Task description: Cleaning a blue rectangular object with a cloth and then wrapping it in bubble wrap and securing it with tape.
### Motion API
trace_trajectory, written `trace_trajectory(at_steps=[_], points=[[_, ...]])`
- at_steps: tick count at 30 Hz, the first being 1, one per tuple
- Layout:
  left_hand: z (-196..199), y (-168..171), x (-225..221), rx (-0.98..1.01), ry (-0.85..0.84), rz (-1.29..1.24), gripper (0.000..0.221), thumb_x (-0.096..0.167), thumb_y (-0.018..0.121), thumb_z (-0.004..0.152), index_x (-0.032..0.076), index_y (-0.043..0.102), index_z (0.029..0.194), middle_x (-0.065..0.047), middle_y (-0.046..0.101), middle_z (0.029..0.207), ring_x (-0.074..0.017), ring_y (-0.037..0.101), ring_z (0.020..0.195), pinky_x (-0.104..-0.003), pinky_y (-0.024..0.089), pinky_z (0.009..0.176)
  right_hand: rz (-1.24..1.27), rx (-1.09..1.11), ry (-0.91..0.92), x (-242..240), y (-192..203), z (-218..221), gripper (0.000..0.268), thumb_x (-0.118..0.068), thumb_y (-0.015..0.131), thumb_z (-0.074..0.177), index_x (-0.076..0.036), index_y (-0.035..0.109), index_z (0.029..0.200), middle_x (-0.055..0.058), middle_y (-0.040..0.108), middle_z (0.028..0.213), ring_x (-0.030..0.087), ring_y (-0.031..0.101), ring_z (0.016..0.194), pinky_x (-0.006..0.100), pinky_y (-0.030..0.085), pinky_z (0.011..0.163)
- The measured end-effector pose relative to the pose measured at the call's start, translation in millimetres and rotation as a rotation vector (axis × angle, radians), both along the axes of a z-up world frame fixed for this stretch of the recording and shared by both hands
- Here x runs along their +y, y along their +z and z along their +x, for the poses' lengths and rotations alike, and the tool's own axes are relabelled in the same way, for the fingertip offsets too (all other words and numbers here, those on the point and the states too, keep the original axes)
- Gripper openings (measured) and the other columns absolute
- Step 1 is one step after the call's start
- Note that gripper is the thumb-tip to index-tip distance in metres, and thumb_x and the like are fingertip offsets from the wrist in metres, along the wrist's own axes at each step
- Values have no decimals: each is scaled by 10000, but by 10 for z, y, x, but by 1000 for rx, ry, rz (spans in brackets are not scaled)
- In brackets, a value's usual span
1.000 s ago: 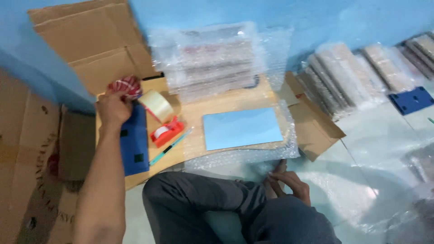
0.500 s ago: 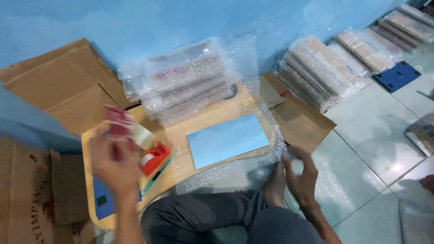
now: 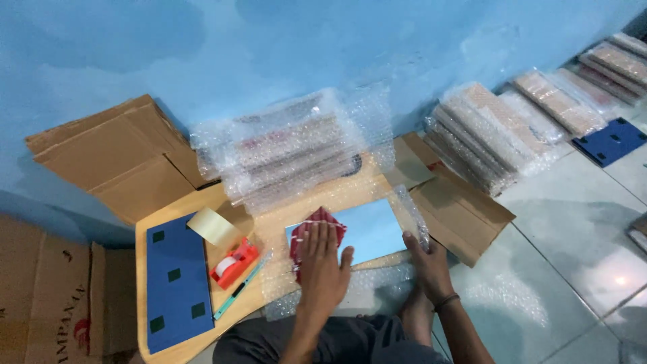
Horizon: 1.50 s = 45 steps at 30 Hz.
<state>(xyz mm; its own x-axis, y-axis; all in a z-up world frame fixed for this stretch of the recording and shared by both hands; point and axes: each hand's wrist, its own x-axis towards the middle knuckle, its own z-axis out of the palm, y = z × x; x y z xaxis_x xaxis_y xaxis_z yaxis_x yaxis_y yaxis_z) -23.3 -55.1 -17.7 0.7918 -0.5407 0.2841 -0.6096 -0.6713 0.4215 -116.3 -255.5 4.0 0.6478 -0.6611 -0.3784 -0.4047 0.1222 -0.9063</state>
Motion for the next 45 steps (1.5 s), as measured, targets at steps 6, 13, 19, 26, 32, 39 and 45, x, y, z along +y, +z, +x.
trace_trajectory(at_steps=[6, 13, 19, 26, 32, 39, 45], points=[[27, -42, -566, 78, -115, 39, 680, 441, 325, 1084, -106, 400, 1481, -313, 333, 1589, -441, 235, 1517, -544, 51, 1253, -38, -95, 22, -133, -339, -18, 402, -333, 689, 949, 65, 707, 899, 104, 632, 780, 160, 520, 666, 312, 441, 586], [-139, 36, -945, 100, -324, -93, 646, 369, 344, 1075, -135, 414, 1473, -314, 334, 1602, -458, 220, 1531, -544, 85, 1254, -75, -73, 8, -151, -442, -11, 435, -327, 666, 961, 101, 741, 961, 109, 661, 818, 156, 510, 702, 302, 445, 619], [-202, 77, -669, 68, -376, -71, 589, 319, 424, 1044, -90, 462, 1466, -227, 412, 1592, -349, 280, 1537, -488, 123, 1261, -90, -75, 5, -180, -504, -28, 374, -284, 670, 983, 82, 716, 922, 111, 647, 756, 160, 531, 660, 300, 446, 594], [-104, 101, -53, 146, -248, 90, 634, 434, 239, 1096, -12, 360, 1530, -195, 283, 1647, -327, 179, 1555, -488, 39, 1260, -109, -7, 20, -126, -355, -8, 411, -334, 679, 978, 64, 681, 873, 109, 606, 720, 160, 512, 590, 299, 435, 523], [51, 79, 272, 16, -71, -34, 590, 385, 452, 1056, -58, 504, 1442, -227, 440, 1567, -369, 302, 1516, -494, 151, 1246, -130, -20, 24, -102, -300, -2, 400, -303, 675, 979, 89, 698, 904, 123, 635, 753, 165, 528, 622, 302, 443, 542], [277, -222, -91, -80, 110, 137, 731, 500, 386, 1056, -103, 435, 1467, -274, 408, 1570, -391, 329, 1491, -533, 119, 1254, -127, -53, 37, -117, -388, -18, 405, -308, 680, 978, 92, 710, 928, 96, 601, 728, 155, 491, 606, 293, 409, 535], [110, -111, -738, 121, 5, 235, 874, 635, 56, 1040, -53, 230, 1551, -273, 152, 1660, -433, 71, 1551, -544, -28, 1247, -147, 35, 39, -157, -390, 14, 378, -341, 676, 977, 25, 704, 887, 83, 594, 727, 168, 505, 641, 318, 403, 564]])
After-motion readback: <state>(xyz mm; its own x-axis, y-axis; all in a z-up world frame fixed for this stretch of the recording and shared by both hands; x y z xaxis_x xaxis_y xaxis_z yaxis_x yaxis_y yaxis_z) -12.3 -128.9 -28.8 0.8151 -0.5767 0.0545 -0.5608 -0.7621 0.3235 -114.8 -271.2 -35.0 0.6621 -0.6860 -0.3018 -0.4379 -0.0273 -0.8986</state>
